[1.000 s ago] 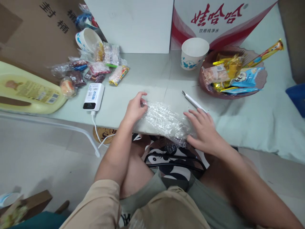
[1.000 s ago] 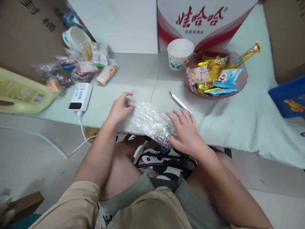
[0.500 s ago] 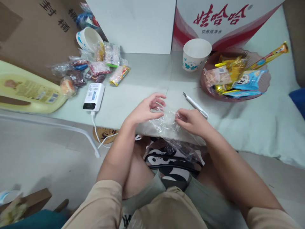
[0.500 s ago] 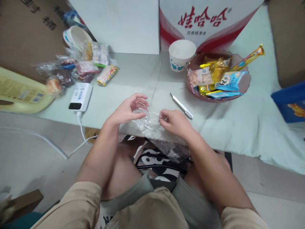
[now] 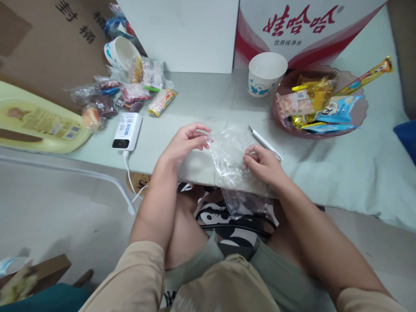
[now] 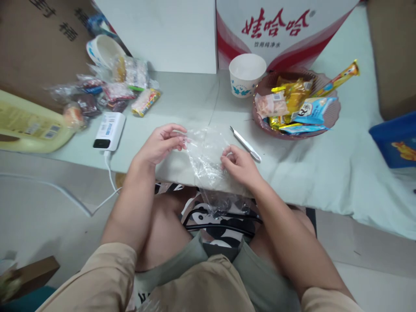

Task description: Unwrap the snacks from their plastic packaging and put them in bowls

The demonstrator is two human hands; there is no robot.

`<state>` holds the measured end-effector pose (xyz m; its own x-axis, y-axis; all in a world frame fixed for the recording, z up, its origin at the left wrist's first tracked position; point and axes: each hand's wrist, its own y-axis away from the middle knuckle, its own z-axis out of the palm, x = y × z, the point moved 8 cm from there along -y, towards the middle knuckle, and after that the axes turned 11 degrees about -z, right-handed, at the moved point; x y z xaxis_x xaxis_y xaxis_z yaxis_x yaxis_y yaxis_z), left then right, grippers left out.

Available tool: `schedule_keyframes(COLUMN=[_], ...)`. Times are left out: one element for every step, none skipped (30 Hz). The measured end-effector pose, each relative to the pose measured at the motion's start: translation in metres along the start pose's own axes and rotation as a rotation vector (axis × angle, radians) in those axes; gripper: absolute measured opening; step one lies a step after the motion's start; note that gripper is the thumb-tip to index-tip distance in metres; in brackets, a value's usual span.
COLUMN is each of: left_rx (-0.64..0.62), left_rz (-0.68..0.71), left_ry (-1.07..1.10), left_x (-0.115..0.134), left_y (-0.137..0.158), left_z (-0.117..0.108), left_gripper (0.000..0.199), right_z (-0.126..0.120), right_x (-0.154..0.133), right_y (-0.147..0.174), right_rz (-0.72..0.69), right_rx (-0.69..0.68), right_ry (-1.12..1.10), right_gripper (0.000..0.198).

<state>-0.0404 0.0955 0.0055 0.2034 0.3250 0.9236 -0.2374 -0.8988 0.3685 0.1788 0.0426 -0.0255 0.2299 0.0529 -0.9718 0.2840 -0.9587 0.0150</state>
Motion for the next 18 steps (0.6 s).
schedule_keyframes(left_rx=[-0.018,-0.049,-0.09,-0.136,-0.182,-0.221,-0.24,-0.233,-0.197,-0.13,-0.045,0.034,0.08,0.083,0.032,-0.058,-0.15,-0.214], left_rz=[-0.001,-0.009,-0.023,-0.041,-0.063,-0.087,-0.105,-0.115,-0.113,-0.096,-0.067,-0.037,-0.019,-0.023,-0.054,-0.112,-0.175,-0.223], left_ry=[0.012,0.012,0.005,-0.007,-0.017,-0.022,-0.02,-0.015,-0.005,0.015,0.048,0.095,0.149,0.203,0.243,0.259,0.245,0.213], left_x=[0.0,0.0,-0.001,-0.003,-0.005,-0.008,-0.01,-0.012,-0.013,-0.012,-0.011,-0.01,-0.01,-0.011,-0.015,-0.02,-0.025,-0.03], left_y=[0.0,0.001,0.001,0.001,0.001,0.001,0.001,0.0,-0.001,-0.003,-0.004,-0.004,-0.004,-0.004,-0.005,-0.005,-0.005,-0.004], left_z=[-0.001,-0.001,-0.002,-0.002,-0.002,-0.003,-0.004,-0.007,-0.009,-0.013,-0.015,-0.016,-0.012,-0.003,0.01,0.027,0.044,0.057], left_gripper=[0.03,0.03,0.03,0.031,0.032,0.034,0.037,0.039,0.041,0.042,0.042,0.043,0.043,0.044,0.045,0.047,0.047,0.044], right_z=[0.0,0.0,0.0,0.001,0.002,0.004,0.005,0.007,0.008,0.008,0.008,0.006,0.005,0.003,0.001,-0.001,-0.003,-0.005], right_x=[-0.001,-0.001,-0.002,-0.002,-0.002,-0.003,-0.003,-0.003,-0.002,-0.001,0.0,0.001,0.002,0.003,0.004,0.005,0.005,0.005], right_y=[0.001,0.001,0.002,0.002,0.002,0.002,0.002,0.001,0.001,0.0,0.0,-0.001,-0.002,-0.002,-0.003,-0.003,-0.004,-0.004], right_rz=[-0.006,-0.01,-0.014,-0.016,-0.018,-0.019,-0.021,-0.022,-0.022,-0.019,-0.014,-0.006,0.002,0.011,0.019,0.023,0.026,0.024], right_rx=[-0.001,-0.007,-0.02,-0.038,-0.059,-0.083,-0.105,-0.122,-0.129,-0.12,-0.098,-0.062,-0.021,0.023,0.065,0.102,0.135,0.165], right_ry=[0.013,0.024,0.036,0.046,0.057,0.067,0.075,0.079,0.078,0.071,0.058,0.037,0.012,-0.018,-0.047,-0.071,-0.09,-0.108], right_gripper=[0.015,0.015,0.015,0.015,0.015,0.015,0.015,0.015,0.015,0.015,0.015,0.016,0.017,0.019,0.021,0.023,0.025,0.026])
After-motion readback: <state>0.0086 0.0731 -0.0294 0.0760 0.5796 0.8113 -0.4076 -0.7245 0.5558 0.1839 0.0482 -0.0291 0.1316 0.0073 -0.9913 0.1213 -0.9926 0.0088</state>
